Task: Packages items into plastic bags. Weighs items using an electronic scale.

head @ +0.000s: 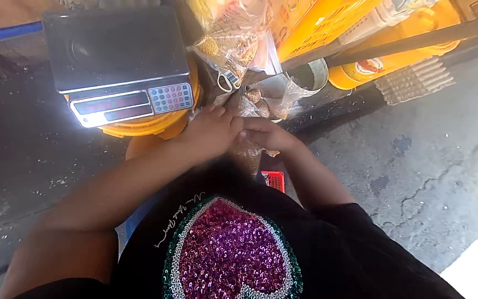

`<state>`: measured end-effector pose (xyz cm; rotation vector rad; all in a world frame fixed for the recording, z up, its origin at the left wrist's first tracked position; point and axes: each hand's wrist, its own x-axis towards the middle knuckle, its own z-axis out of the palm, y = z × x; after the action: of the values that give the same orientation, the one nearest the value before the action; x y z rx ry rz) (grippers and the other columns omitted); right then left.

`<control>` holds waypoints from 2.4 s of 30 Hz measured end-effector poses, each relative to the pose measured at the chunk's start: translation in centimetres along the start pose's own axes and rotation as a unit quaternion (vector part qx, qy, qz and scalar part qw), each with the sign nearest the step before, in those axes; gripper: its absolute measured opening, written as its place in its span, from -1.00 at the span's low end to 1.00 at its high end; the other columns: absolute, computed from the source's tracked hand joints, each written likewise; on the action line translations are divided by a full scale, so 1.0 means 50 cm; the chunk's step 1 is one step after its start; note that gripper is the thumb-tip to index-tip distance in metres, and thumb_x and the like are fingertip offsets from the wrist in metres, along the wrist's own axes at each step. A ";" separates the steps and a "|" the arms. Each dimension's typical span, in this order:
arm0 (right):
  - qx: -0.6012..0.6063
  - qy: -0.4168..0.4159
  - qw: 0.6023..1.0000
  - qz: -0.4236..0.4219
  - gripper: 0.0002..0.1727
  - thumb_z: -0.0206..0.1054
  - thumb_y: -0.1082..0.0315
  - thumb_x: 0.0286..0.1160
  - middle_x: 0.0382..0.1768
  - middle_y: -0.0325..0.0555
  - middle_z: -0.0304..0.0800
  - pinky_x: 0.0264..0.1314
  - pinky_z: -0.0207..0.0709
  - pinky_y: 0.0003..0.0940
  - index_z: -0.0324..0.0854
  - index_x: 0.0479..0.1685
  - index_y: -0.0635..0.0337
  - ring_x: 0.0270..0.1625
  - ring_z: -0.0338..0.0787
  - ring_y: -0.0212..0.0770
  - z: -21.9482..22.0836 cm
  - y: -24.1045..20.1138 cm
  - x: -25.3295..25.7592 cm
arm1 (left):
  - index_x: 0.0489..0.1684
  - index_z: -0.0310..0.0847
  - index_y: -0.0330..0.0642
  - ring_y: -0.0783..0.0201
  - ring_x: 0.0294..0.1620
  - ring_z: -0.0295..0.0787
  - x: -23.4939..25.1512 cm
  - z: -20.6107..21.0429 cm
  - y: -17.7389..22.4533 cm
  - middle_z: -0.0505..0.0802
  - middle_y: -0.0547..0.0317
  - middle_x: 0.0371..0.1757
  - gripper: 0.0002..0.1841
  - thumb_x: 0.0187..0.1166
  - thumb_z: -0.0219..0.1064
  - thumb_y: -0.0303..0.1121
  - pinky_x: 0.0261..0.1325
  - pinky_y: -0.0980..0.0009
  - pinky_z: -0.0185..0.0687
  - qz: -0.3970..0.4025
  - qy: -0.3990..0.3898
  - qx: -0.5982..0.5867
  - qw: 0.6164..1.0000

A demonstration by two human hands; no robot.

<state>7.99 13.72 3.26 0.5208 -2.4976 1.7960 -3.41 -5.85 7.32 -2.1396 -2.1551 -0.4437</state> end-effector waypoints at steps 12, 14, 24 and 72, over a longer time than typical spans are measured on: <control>-0.063 -0.282 0.956 -0.050 -0.56 0.02 0.17 0.86 -0.11 -0.14 0.89 0.41 0.61 -0.25 0.79 -0.10 0.23 0.14 0.83 -0.27 -0.044 -0.330 -0.020 | -0.19 0.58 -0.12 0.33 -0.83 0.41 -0.099 -0.230 0.122 0.43 0.32 -0.77 -0.69 0.83 -0.03 -0.20 -0.80 0.43 0.26 0.133 -0.070 -0.227 0.962; -0.027 -0.276 0.960 -0.031 -0.58 0.06 0.20 0.84 -0.09 -0.11 0.88 0.42 0.58 -0.28 0.79 -0.09 0.29 0.16 0.80 -0.28 -0.052 -0.310 -0.017 | -0.21 0.60 -0.12 0.32 -0.76 0.48 -0.094 -0.220 0.105 0.49 0.30 -0.72 -0.68 0.82 -0.03 -0.21 -0.74 0.42 0.32 0.129 -0.047 -0.214 0.967; -0.099 -0.053 0.988 0.106 -0.73 0.20 0.30 0.70 -0.05 -0.27 0.88 0.24 0.68 -0.48 0.81 -0.21 0.20 0.09 0.79 -0.50 -0.125 -0.140 -0.124 | -0.27 0.70 -0.08 0.62 -0.47 0.57 -0.195 -0.102 -0.039 0.67 0.41 -0.51 -0.65 0.82 0.04 -0.17 -0.39 0.60 0.54 -0.098 0.043 -0.252 0.962; -0.006 0.581 0.739 0.343 -0.66 0.27 0.35 0.69 -0.03 0.09 0.64 -0.07 0.69 -0.25 0.44 0.26 0.40 -0.14 0.75 -0.19 -0.280 0.270 0.074 | -0.07 0.81 -0.25 0.39 -0.35 0.71 -0.331 0.019 -0.059 0.84 0.08 -0.33 -0.65 0.75 0.19 -0.16 -0.18 0.44 0.64 -0.362 0.037 -0.243 0.899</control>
<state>-1.74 29.53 -3.62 -1.3038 -1.7335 1.4003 -5.76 -21.60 1.76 -1.3223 -2.9780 -1.1915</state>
